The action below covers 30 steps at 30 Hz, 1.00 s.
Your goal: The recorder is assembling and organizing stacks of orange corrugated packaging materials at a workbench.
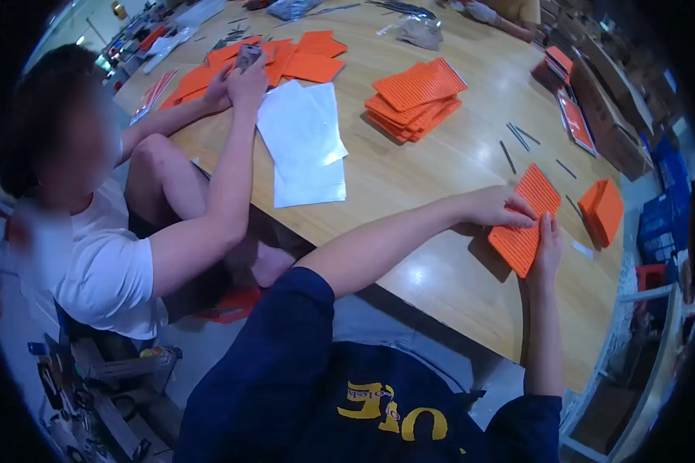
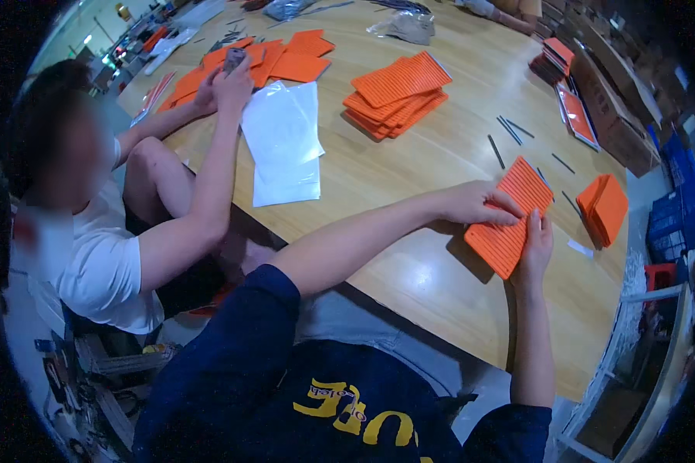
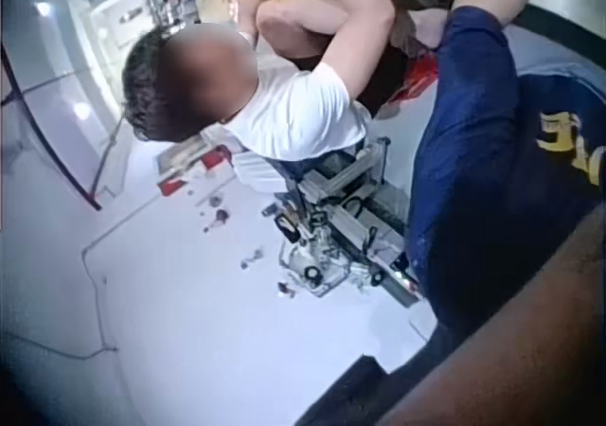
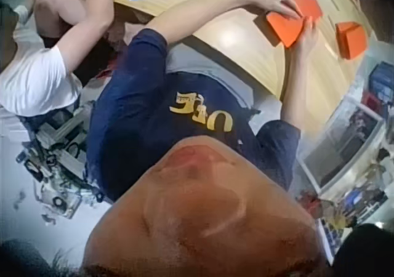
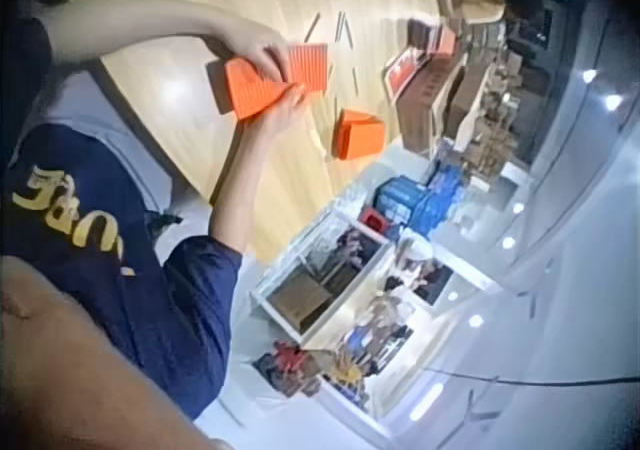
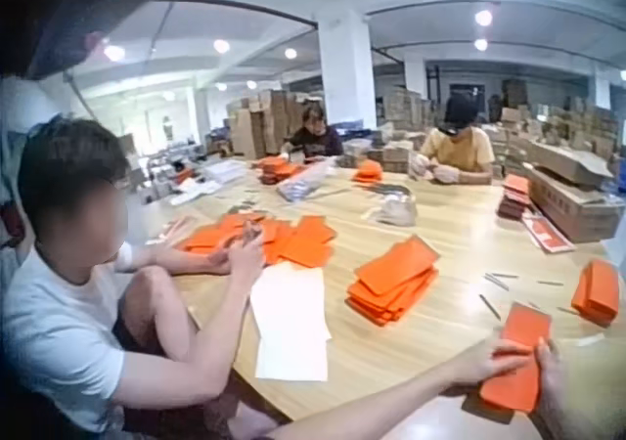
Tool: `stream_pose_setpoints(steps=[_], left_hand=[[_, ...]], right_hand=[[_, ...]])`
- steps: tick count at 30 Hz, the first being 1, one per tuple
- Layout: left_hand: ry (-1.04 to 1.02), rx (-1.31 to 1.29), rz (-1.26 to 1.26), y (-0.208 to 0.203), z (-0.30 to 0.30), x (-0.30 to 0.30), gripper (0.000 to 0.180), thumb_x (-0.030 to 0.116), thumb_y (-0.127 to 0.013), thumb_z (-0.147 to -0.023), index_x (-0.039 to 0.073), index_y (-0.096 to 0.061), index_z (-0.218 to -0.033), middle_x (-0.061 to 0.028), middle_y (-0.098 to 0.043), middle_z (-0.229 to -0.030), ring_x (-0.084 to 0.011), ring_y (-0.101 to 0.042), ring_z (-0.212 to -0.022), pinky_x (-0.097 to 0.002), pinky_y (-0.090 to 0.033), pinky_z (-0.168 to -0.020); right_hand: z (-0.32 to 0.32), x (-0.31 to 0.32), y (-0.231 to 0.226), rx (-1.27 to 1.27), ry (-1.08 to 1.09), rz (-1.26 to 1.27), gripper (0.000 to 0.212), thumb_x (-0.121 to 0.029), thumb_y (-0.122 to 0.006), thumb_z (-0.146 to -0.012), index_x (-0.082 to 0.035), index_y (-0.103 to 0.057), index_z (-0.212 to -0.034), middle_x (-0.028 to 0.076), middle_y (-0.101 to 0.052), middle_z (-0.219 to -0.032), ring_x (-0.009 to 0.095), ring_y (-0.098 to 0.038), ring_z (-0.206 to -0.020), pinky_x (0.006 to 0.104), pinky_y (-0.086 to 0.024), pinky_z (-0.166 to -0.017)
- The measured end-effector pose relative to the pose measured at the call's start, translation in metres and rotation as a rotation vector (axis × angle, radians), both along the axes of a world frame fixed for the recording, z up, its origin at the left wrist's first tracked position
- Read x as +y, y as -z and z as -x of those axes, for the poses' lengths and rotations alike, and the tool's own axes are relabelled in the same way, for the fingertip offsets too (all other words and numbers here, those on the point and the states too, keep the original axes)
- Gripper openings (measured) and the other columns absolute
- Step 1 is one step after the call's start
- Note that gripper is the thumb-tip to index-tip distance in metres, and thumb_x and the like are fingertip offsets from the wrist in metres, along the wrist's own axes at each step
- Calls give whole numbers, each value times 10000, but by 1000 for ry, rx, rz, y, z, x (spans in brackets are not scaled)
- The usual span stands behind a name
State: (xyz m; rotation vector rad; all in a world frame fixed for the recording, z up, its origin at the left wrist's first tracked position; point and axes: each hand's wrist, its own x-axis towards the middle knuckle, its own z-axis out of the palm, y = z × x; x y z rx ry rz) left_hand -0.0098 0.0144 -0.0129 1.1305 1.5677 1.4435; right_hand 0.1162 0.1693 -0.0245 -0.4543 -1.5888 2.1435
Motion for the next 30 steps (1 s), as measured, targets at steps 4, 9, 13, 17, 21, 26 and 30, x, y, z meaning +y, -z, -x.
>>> stream_pose_setpoints(steps=[4,9,13,17,21,26,30], left_hand=[[-17,14,-119,5,-11,3,331,213,-695,-955,-2,-701,-1207,-134,-709,-1084,-198,-677,-1004,-280,-548,-862],[27,-411,-96,-6,-12,-8,260,225,-689,-965,-18,-717,-1051,-119,-703,-967,-162,-672,-823,-272,-546,-707],[53,-446,-86,14,-2,-3,225,220,-685,-970,-1,-695,-1012,-100,-682,-906,-140,-641,-718,-271,-529,-613],[7,-322,-126,14,-9,5,192,202,-674,-979,17,-656,-1027,-81,-654,-877,-128,-605,-653,-277,-511,-558],[-142,-345,-92,0,-15,-7,221,141,-640,-995,13,-575,-1164,-83,-625,-985,-142,-605,-704,-298,-519,-614],[-185,82,-285,64,22,20,475,90,-655,-957,45,-498,-1403,-122,-578,-1258,-190,-620,-1022,-342,-548,-903],[1,-450,-356,75,24,34,552,57,-646,-951,68,-452,-1468,-107,-568,-1336,-233,-554,-1230,-369,-469,-1083]], right_hand=[[11,56,28,31,25,-58,385,-268,-516,-1082,55,-528,-1291,167,-658,-1118,186,-672,-873,268,-573,-731],[44,78,-12,131,149,-494,451,-304,-548,-1068,59,-516,-1334,180,-634,-1166,201,-656,-970,298,-565,-782],[119,68,-65,294,473,-394,531,-247,-617,-1035,15,-399,-1442,208,-568,-1236,227,-650,-1049,316,-567,-810],[198,49,-109,487,385,-678,612,-217,-696,-967,27,-341,-1402,183,-569,-1241,190,-657,-884,269,-555,-689],[249,-63,-85,297,96,-423,465,-230,-716,-938,85,-514,-1214,164,-657,-959,198,-667,-735,283,-558,-572],[289,-114,-43,-97,-1,-489,794,-339,-774,-863,135,-363,-1350,247,-630,-1041,271,-658,-741,346,-558,-582],[293,-114,12,-97,694,-1657,818,-341,-784,-840,129,-359,-1356,275,-641,-1068,304,-673,-810,376,-576,-685]])
